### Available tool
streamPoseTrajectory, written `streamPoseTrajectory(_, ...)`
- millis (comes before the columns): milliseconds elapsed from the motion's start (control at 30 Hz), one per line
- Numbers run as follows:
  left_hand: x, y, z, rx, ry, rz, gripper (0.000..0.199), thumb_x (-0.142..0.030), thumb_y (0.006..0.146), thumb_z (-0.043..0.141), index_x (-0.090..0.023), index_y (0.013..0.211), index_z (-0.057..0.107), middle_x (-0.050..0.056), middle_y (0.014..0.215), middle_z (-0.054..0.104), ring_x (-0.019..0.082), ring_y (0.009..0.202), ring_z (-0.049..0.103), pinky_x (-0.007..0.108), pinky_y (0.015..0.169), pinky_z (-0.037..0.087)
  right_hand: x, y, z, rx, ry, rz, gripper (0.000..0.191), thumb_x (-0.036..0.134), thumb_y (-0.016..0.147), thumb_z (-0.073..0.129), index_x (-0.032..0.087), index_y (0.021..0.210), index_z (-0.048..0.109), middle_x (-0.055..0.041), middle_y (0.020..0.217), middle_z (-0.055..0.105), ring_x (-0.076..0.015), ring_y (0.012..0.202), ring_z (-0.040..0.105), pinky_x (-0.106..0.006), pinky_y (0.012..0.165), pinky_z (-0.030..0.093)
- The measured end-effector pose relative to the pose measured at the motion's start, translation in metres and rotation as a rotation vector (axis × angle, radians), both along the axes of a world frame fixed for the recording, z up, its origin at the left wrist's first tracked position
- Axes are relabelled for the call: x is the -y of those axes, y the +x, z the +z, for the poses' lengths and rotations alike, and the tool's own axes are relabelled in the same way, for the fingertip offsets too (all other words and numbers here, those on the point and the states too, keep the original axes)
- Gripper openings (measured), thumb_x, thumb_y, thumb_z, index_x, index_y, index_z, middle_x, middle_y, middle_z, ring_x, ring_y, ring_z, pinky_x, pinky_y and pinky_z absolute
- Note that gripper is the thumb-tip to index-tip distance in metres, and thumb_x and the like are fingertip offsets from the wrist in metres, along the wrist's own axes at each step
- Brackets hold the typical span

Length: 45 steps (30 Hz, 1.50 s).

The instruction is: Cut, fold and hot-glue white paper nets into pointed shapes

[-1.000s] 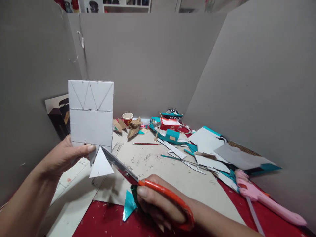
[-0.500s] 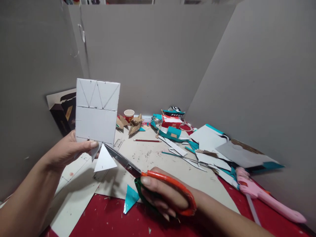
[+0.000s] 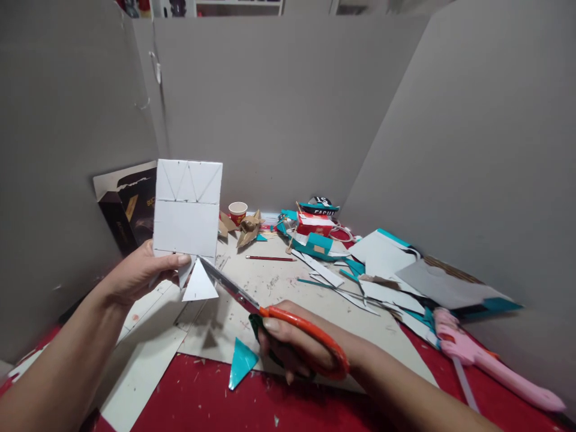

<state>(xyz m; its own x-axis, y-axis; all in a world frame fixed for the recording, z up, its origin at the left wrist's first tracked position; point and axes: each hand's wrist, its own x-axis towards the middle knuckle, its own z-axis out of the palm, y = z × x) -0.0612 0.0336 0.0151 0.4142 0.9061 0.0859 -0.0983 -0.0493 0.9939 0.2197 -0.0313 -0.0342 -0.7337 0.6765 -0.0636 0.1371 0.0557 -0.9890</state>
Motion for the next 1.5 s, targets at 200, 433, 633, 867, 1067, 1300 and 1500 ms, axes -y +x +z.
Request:
streamPoseTrajectory(200, 0.001, 0.009, -0.006, 0.046, 0.041, 0.069, 0.022, -0.027, 0.067, 0.076, -0.018, 0.085, 0.068, 0.003, 0.075, 0.069, 0.013, 0.06, 0.063, 0.022, 0.05, 0.049, -0.005, 0.003, 0.01, 0.293, 0.35, -0.105, 0.045, 0.06, 0.087, 0.04, 0.017, 0.077, 0.048, 0.0009, 0.064, 0.046, -0.0107, 0.054, 0.041, -0.022, 0.049, 0.036)
streamPoseTrajectory(433, -0.004, 0.014, -0.008, 0.192, 0.059, 0.357, 0.026, -0.025, 0.065, 0.077, -0.017, 0.089, 0.071, 0.005, 0.089, 0.072, 0.014, 0.068, 0.064, 0.02, 0.05, 0.05, -0.017, 0.01, -0.003, 0.591, 0.806, -0.411, 0.028, 0.038, 0.079, 0.057, 0.021, 0.066, 0.04, 0.0026, 0.06, 0.046, -0.0119, 0.053, 0.038, -0.025, 0.051, 0.033)
streamPoseTrajectory(633, -0.001, 0.035, -0.019, 0.302, -0.076, 0.41, 0.03, -0.024, 0.061, 0.079, -0.017, 0.09, 0.072, 0.003, 0.084, 0.073, 0.012, 0.063, 0.063, 0.019, 0.049, 0.049, -0.012, -0.004, -0.013, -0.016, 0.493, -0.649, 0.024, 0.042, 0.083, 0.059, 0.019, 0.081, 0.052, -0.001, 0.07, 0.057, -0.015, 0.062, 0.056, -0.028, 0.058, 0.047)
streamPoseTrajectory(867, 0.025, 0.077, -0.047, 0.324, -0.15, 0.322, 0.035, -0.028, 0.066, 0.078, -0.018, 0.098, 0.069, 0.003, 0.09, 0.072, 0.012, 0.068, 0.064, 0.022, 0.058, 0.052, -0.006, -0.038, -0.021, -0.472, 0.076, -0.783, 0.028, 0.038, 0.075, 0.072, 0.016, 0.081, 0.057, -0.0047, 0.077, 0.065, -0.0189, 0.075, 0.067, -0.027, 0.059, 0.056)
streamPoseTrajectory(1067, 0.035, 0.085, -0.049, 0.307, -0.144, 0.315, 0.036, -0.03, 0.069, 0.077, -0.018, 0.101, 0.067, 0.005, 0.096, 0.072, 0.016, 0.079, 0.066, 0.025, 0.063, 0.054, -0.002, -0.045, -0.016, -0.63, -0.149, -0.839, 0.038, 0.031, 0.063, 0.081, 0.018, 0.081, 0.05, 0.0019, 0.061, 0.064, -0.0138, 0.056, 0.064, -0.023, 0.05, 0.054)
streamPoseTrajectory(1300, 0.032, 0.085, -0.054, 0.234, -0.016, 0.393, 0.038, -0.033, 0.07, 0.075, -0.017, 0.103, 0.066, 0.007, 0.1, 0.072, 0.021, 0.088, 0.066, 0.034, 0.072, 0.055, -0.001, -0.045, -0.014, -0.69, -0.291, -0.843, 0.034, 0.026, 0.062, 0.08, 0.018, 0.078, 0.051, 0.0045, 0.055, 0.06, -0.0095, 0.05, 0.058, -0.019, 0.047, 0.05)
streamPoseTrajectory(1500, 0.034, 0.082, -0.054, -0.104, 0.241, 0.506, 0.019, -0.034, 0.073, 0.071, -0.015, 0.072, 0.071, 0.004, 0.073, 0.074, 0.017, 0.068, 0.066, 0.027, 0.066, 0.052, 0.004, -0.044, -0.007, -0.756, -0.402, -0.808, 0.03, 0.021, 0.06, 0.077, 0.018, 0.073, 0.051, 0.0045, 0.052, 0.056, -0.0091, 0.047, 0.053, -0.018, 0.042, 0.045)
